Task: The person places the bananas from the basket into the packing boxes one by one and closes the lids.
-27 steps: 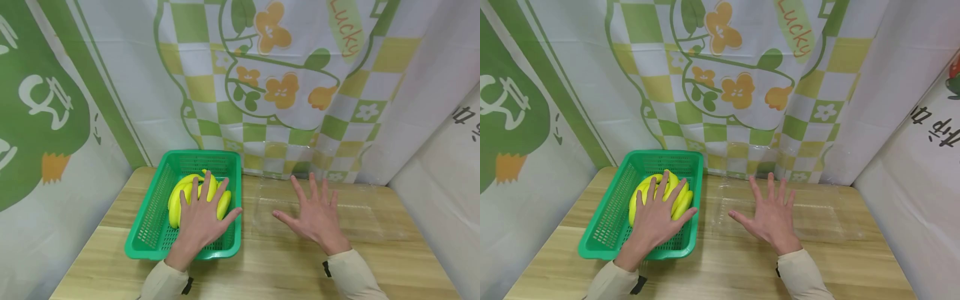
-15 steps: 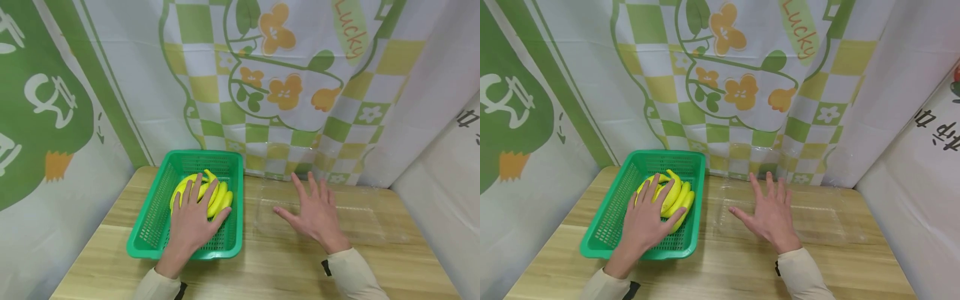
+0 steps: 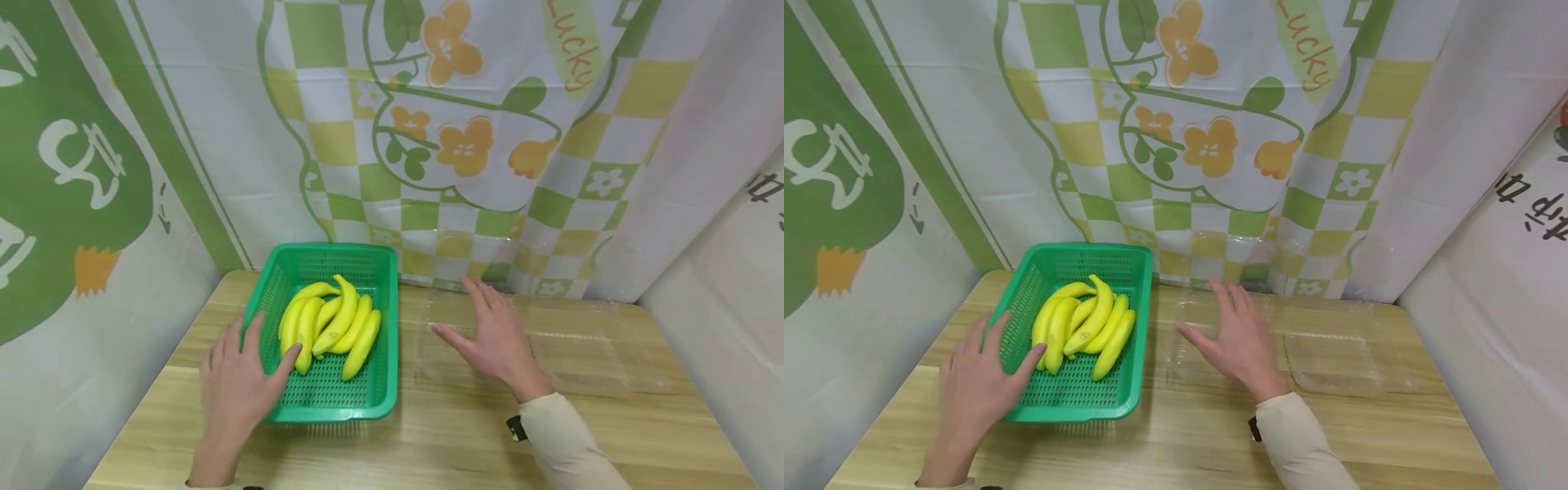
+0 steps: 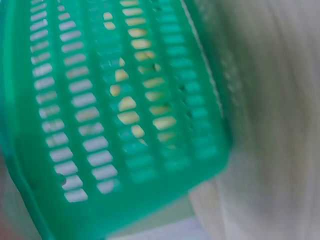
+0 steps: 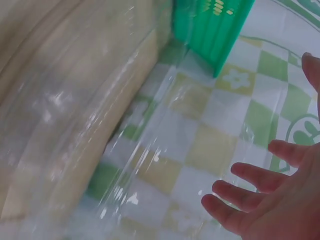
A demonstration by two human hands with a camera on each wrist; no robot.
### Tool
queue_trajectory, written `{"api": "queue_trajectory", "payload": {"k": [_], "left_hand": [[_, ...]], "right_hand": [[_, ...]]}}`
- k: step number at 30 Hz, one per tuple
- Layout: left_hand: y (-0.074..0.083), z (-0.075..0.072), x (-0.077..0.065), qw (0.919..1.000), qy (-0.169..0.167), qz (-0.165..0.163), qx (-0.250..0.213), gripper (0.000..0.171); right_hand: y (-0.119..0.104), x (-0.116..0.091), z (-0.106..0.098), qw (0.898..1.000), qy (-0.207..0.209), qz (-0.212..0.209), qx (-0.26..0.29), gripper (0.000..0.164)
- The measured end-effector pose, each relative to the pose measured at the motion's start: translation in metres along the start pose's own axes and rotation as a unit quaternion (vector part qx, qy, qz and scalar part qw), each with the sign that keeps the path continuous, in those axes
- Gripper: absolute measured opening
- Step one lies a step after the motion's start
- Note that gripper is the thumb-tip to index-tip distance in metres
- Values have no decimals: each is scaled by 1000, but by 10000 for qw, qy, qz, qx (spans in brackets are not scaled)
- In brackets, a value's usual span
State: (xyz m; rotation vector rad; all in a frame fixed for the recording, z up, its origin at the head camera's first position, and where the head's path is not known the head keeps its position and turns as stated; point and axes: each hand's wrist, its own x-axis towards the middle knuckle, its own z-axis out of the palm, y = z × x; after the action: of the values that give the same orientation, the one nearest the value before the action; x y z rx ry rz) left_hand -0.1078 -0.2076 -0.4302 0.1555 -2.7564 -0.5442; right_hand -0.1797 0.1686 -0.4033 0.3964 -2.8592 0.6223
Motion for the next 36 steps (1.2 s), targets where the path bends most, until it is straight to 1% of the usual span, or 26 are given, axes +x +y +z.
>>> {"api": "queue_trajectory", "payload": {"k": [2, 5, 8, 11, 13, 15, 20, 24, 27, 29, 36], "left_hand": [[-7, -2, -2, 9996, -159, -237, -61, 90], [-16, -1, -5, 9973, -467, -518, -230, 96], [-21, -1, -7, 9947, -687, -697, -324, 97], [-24, -1, -8, 9930, -779, -807, -366, 98], [-26, -1, -8, 9927, -787, -838, -356, 98], [-26, -1, -8, 9916, -869, -899, -336, 100], [-28, 0, -7, 9870, -1228, -1020, -199, 106], [-29, 0, -4, 9852, -1373, -1021, -79, 108], [-29, 1, -3, 9846, -1422, -1013, -8, 108], [-29, 1, -3, 9844, -1446, -1002, 11, 108], [-28, 2, -4, 9839, -1492, -987, 45, 108]], "right_hand": [[-7, 5, 2, 9995, -57, 19, 319, 99], [-20, 15, 5, 9960, -150, 62, 875, 96], [-34, 24, 8, 9900, -194, 101, 1395, 95], [-48, 33, 11, 9832, -208, 183, 1803, 93], [-57, 36, 12, 9776, -232, 227, 2079, 92], [-65, 39, 14, 9722, -269, 303, 2305, 91], [-83, 49, 16, 9580, -274, 311, 2839, 87], [-98, 59, 20, 9410, -311, 288, 3358, 84], [-109, 66, 23, 9281, -387, 366, 3686, 82], [-116, 70, 26, 9218, -444, 436, 3826, 81], [-133, 84, 36, 9075, -600, 705, 4098, 80]]}}
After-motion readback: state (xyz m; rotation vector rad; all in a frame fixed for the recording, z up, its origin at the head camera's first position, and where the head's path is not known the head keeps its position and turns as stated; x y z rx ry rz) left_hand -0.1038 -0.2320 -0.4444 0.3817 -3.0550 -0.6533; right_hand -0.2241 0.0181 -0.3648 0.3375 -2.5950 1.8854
